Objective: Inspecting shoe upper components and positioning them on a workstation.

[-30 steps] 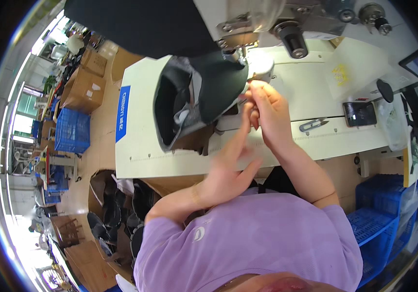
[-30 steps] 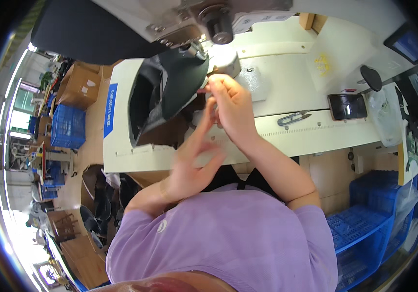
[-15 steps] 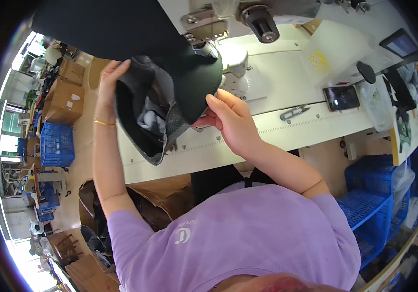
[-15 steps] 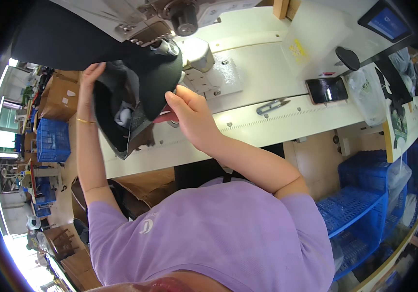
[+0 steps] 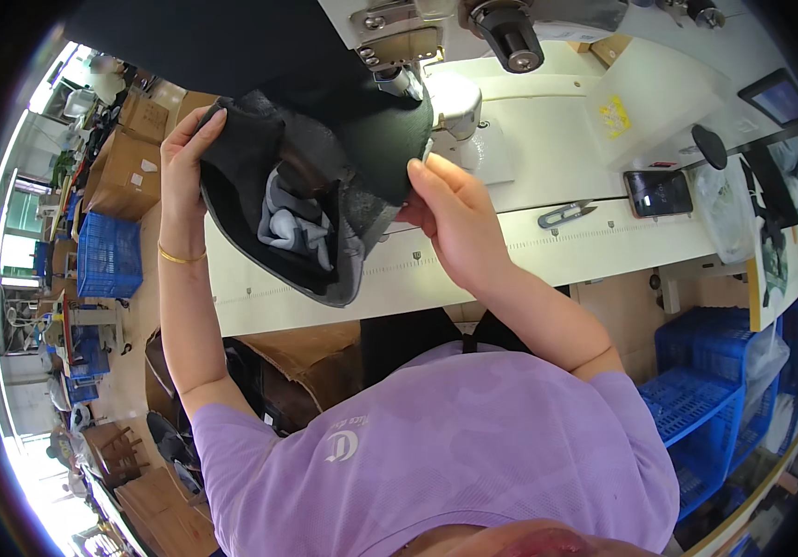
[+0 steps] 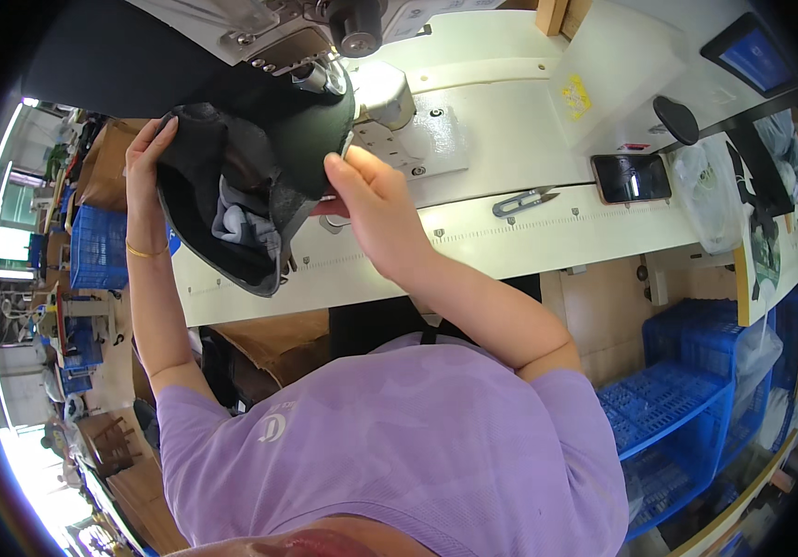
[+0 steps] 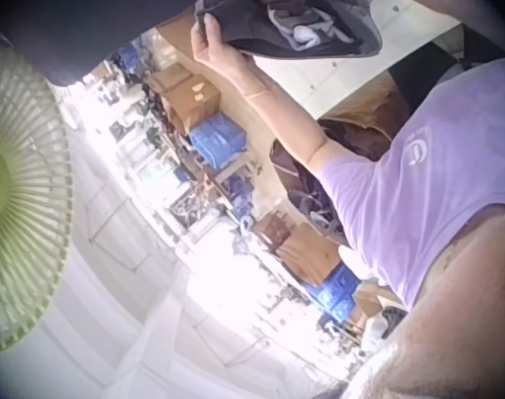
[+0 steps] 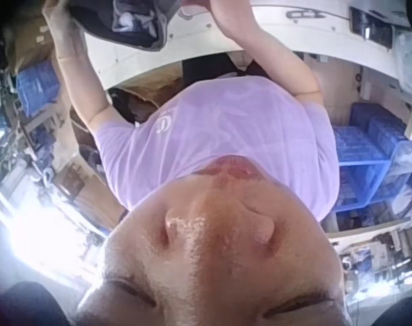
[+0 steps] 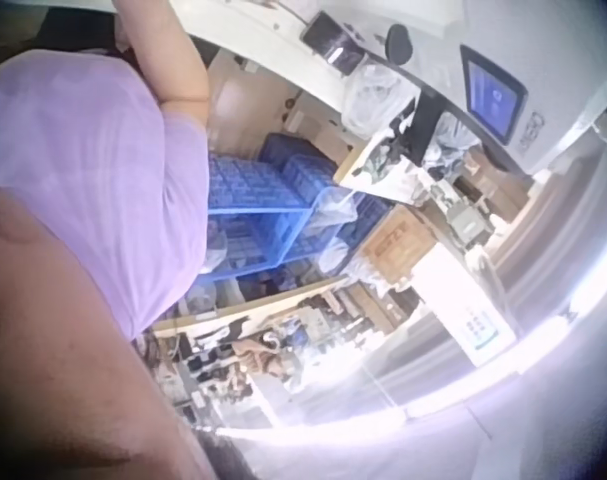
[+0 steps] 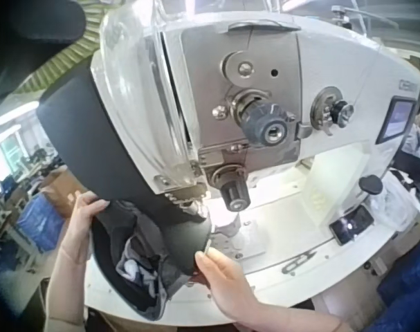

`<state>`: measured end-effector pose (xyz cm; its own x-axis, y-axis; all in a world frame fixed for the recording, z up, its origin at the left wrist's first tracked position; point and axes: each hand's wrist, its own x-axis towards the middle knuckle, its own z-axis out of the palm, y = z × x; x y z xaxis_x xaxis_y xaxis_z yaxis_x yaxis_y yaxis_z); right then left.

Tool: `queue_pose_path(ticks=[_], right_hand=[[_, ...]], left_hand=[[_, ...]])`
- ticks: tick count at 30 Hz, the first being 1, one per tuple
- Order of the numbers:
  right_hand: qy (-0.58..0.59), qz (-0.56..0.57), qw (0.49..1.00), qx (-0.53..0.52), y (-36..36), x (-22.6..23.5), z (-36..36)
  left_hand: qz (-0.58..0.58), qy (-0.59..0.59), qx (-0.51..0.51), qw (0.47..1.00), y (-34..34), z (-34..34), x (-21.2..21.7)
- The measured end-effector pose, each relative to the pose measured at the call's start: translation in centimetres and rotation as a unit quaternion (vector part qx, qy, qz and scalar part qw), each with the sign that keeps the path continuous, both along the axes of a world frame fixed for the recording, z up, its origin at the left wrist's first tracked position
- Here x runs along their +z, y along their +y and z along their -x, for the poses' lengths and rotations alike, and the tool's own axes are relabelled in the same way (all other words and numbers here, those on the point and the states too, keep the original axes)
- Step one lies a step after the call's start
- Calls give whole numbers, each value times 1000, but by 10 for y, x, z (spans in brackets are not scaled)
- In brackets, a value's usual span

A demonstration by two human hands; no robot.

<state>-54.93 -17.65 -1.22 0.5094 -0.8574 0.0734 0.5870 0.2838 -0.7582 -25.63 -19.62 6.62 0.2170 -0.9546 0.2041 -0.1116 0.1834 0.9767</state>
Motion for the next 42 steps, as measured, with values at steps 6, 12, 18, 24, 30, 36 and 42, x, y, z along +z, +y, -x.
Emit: queue_pose_path(ticks=[6,12,18,24,30,36,42], right_hand=[[19,38,999,-23,15,1,-1],[31,37,998,-46,4,-2,5],[71,26,994,-83,-1,5,8],[54,60,990,-120,0,-3,5],[60,82,989,-105,-10,-10,4],[65,90,985,-135,-15,-12,-1],[73,42,990,-115,-13,-5,4]], left_hand=[[8,8,25,1000,16,7,-7],[40,10,39,998,32,6,-22],[66,-3,86,994,41,24,-29],[89,17,101,991,45,32,-35],[102,13,112,988,39,33,-36],[109,19,107,988,35,31,-39],[118,25,96,988,33,29,-41]])
